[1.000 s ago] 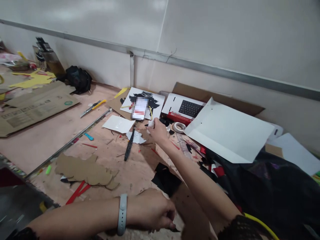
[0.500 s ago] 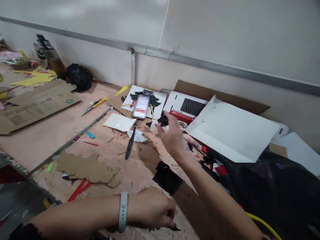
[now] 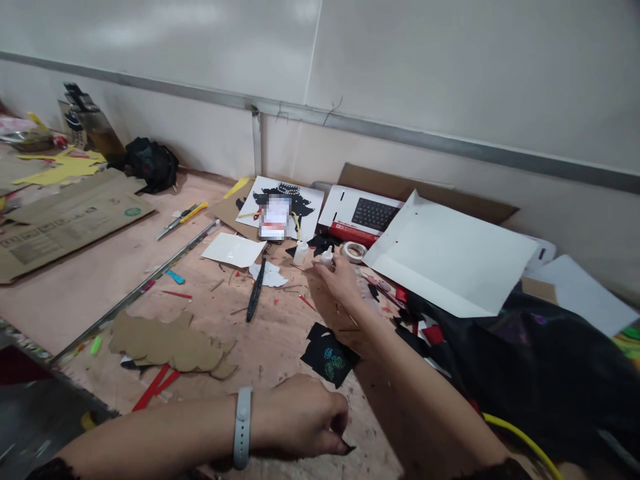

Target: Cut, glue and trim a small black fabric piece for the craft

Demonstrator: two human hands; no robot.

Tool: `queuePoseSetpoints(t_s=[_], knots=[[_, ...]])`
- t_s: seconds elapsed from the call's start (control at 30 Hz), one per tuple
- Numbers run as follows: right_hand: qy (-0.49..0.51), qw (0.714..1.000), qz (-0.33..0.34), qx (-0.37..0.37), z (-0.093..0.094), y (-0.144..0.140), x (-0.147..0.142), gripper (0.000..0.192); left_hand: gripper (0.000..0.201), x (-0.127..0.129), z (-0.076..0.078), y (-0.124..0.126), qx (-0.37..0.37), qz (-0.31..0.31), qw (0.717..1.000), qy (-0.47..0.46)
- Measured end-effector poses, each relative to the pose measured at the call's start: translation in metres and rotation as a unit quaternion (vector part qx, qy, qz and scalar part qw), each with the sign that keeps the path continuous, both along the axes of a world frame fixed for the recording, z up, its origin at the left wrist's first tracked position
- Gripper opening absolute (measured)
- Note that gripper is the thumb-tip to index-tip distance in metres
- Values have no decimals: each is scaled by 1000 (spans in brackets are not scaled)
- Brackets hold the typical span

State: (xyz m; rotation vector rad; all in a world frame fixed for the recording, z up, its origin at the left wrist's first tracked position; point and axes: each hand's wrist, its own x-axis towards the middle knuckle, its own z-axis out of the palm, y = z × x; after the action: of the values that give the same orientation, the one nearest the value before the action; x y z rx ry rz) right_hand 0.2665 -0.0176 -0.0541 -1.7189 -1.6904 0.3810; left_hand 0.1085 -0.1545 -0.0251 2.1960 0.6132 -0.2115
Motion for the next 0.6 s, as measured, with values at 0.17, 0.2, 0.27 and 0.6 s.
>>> queuePoseSetpoints(t_s=[0.17,0.2,0.27,0.6], knots=[[7,999,35,-34,18,-21,2,27,26,-4,2,-1,-44,46,994,-88],[9,998,52,-43,23,-30,5,27,24,-5,3,0,-43,80,988,-122],[29,993,99,-66,35,-55,10,27,26,-8,7,7,-21,182,963,-197],[367,757,326,-431,60,-179,18,36,29,-21,24,14,2,39,937,-347]])
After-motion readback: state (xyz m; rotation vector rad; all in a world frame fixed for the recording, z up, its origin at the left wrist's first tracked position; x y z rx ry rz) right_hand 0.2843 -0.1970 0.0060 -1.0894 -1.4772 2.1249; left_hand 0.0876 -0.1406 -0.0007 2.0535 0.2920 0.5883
